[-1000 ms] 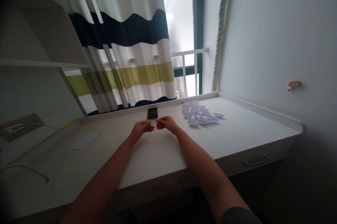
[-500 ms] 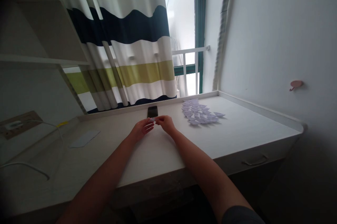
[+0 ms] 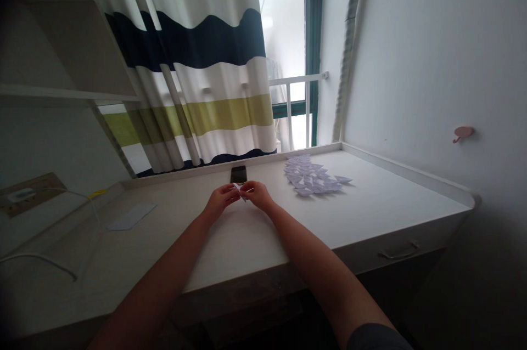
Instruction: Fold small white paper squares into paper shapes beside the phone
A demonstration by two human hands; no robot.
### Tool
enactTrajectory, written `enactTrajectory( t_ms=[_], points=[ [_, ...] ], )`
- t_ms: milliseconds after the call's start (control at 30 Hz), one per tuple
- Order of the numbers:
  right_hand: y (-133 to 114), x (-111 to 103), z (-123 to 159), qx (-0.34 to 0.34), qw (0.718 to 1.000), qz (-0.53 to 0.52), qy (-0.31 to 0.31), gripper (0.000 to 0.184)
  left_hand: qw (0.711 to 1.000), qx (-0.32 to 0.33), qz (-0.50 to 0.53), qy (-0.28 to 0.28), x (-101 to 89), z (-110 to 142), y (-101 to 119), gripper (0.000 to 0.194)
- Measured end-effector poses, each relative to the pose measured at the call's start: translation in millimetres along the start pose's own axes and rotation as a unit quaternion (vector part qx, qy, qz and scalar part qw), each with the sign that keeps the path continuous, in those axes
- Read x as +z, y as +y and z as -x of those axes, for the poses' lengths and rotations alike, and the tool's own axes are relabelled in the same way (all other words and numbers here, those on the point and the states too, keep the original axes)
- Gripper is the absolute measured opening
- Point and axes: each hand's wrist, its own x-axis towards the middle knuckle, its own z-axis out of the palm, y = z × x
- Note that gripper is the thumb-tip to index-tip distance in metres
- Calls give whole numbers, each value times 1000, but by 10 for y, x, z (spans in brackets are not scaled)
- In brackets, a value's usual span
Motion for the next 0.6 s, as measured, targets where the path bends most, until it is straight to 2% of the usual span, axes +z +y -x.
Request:
enactTrajectory(
  t_ms=[167,367,600],
  points=[
    [36,3,-25,13,1000,-7,5,24,999,27,-43,8,6,12,12,34],
    [-39,-1,2,39,997,-62,-20,24,998,30,-62,1,9,13,14,34],
    [-219,-16,79,102,982,-156,-38,22,999,11,-13,-50,4,23,22,30]
  ],
)
